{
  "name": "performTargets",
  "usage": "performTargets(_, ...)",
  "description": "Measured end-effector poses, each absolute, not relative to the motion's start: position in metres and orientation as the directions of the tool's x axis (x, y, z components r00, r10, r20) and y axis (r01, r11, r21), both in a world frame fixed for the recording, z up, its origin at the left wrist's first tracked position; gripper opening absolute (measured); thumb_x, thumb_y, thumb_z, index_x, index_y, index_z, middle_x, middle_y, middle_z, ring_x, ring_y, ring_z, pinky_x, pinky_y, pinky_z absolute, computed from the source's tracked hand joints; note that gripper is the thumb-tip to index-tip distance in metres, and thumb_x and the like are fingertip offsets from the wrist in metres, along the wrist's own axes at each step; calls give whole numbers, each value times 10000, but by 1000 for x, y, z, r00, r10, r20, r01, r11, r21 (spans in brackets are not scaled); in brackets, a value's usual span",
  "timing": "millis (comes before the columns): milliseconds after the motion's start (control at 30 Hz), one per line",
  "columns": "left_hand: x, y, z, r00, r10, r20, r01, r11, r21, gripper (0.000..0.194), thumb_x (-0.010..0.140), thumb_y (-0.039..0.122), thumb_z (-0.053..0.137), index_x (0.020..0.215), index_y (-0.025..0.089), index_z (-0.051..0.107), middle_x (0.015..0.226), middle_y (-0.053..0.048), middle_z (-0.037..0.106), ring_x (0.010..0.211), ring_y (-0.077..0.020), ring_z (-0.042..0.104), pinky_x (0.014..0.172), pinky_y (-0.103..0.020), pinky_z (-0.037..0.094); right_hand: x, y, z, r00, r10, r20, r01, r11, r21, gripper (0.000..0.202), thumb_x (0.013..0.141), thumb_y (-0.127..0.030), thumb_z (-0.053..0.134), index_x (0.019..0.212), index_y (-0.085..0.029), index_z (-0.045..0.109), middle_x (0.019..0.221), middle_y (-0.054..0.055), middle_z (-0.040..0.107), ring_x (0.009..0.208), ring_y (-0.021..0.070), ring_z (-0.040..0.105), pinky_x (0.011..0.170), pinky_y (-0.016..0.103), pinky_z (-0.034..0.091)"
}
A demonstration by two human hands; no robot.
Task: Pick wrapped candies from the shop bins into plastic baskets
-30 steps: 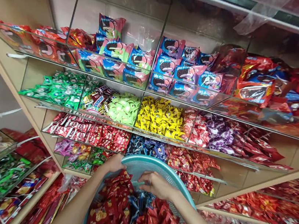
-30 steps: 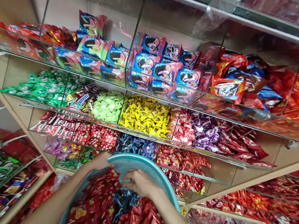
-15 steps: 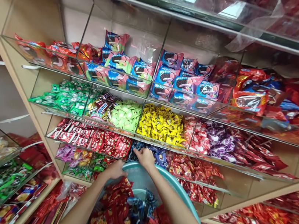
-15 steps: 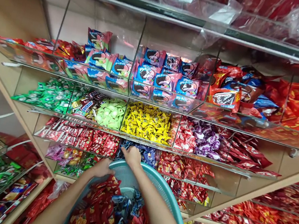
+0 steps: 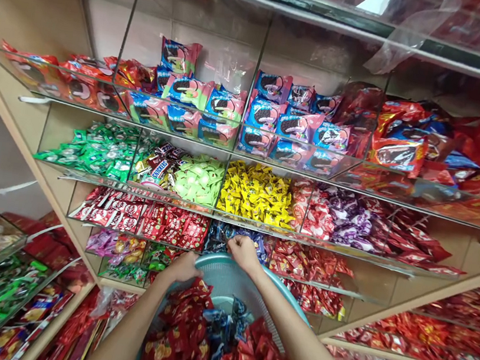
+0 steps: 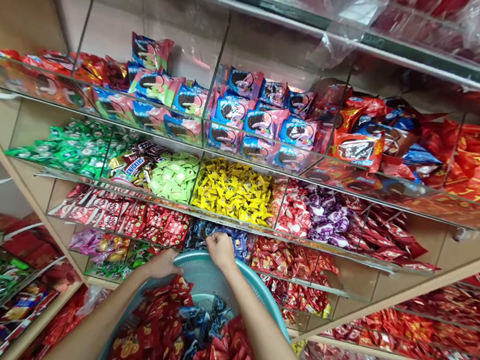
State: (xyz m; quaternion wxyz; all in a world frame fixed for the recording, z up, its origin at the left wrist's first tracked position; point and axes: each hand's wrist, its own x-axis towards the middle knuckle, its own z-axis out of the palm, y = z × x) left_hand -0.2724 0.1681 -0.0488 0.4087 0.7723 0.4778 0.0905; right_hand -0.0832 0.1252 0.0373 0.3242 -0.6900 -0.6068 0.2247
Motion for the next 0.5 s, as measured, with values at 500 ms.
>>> performTargets(500, -273, 170, -50, 564, 798, -212, 678, -300, 671, 285, 588, 374, 594, 732, 131, 631, 651, 3, 603, 565, -116, 510, 535, -198, 348, -2, 12, 25, -187, 968, -168, 853, 75, -517, 343, 819, -347, 420, 545, -166, 520, 503, -26, 477, 492, 89, 402, 492, 204, 292)
